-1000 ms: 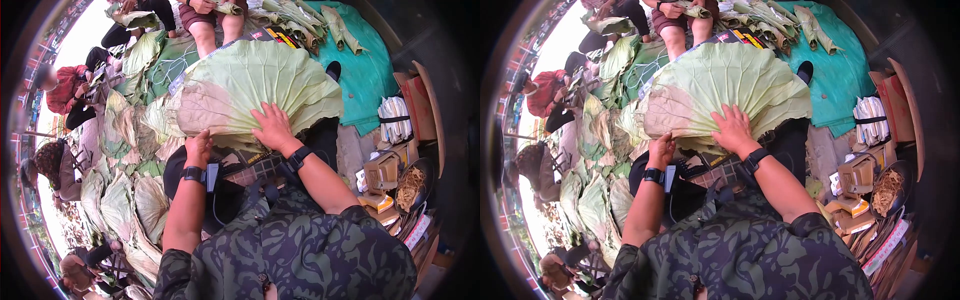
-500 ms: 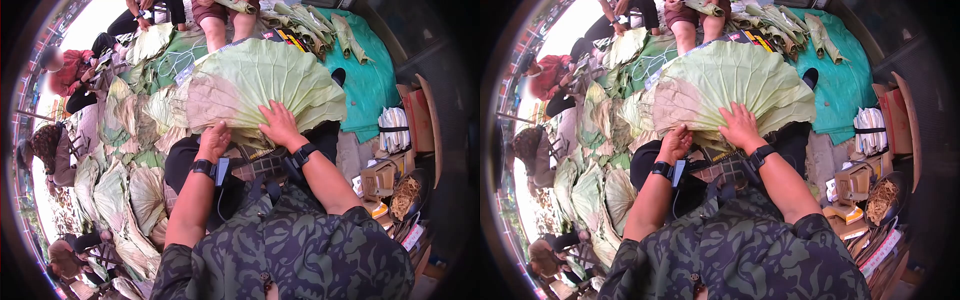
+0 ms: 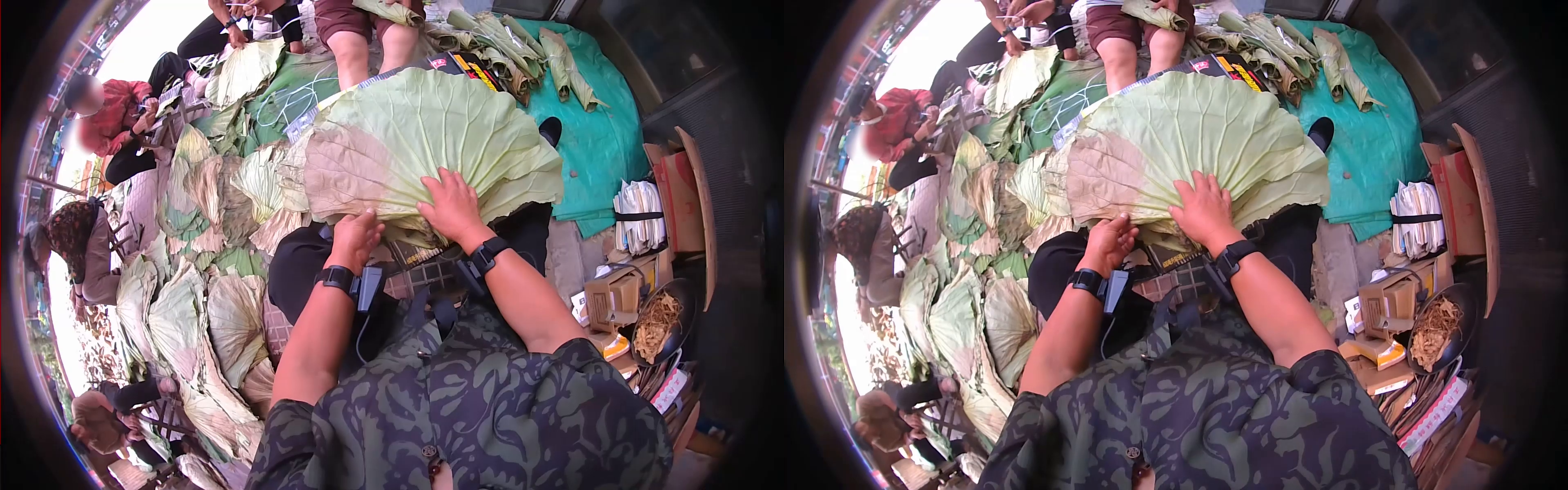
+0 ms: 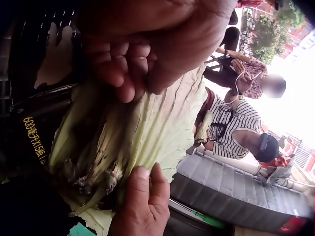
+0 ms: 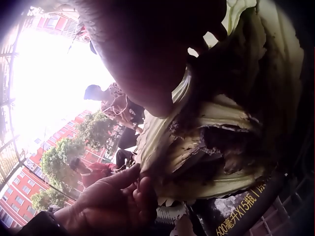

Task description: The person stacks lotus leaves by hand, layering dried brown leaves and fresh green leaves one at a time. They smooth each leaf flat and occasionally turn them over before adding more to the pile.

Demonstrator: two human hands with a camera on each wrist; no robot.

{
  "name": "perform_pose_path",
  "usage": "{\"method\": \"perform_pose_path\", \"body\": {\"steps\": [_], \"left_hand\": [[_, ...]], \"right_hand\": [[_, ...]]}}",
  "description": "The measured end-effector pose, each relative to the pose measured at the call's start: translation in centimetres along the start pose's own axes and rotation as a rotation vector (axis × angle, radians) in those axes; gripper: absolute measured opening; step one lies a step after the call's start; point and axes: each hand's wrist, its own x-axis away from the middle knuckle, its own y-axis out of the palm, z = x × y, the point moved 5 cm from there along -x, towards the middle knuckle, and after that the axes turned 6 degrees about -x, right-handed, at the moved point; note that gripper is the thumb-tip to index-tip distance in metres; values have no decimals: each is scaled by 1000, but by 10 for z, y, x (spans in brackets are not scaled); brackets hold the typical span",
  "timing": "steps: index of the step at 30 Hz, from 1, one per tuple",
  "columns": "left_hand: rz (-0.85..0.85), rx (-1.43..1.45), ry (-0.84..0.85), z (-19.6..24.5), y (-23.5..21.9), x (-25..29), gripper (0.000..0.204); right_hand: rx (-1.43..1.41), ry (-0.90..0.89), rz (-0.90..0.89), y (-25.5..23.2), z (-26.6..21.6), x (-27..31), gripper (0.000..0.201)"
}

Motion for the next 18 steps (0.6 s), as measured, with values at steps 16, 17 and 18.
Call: {"method": "perform_pose_path", "body": {"steps": [16, 17, 18], "left_hand": [[-150, -585, 283, -20, -1, 9, 15], [-133, -604, 308, -20, -2, 11, 17], [-114, -621, 333, -21, -1, 13, 18]], "right_hand": [[-84, 28, -80, -2, 4, 5, 54], [-103, 21, -115, -3, 4, 6, 55], [-105, 34, -102, -4, 6, 6, 55]]}}
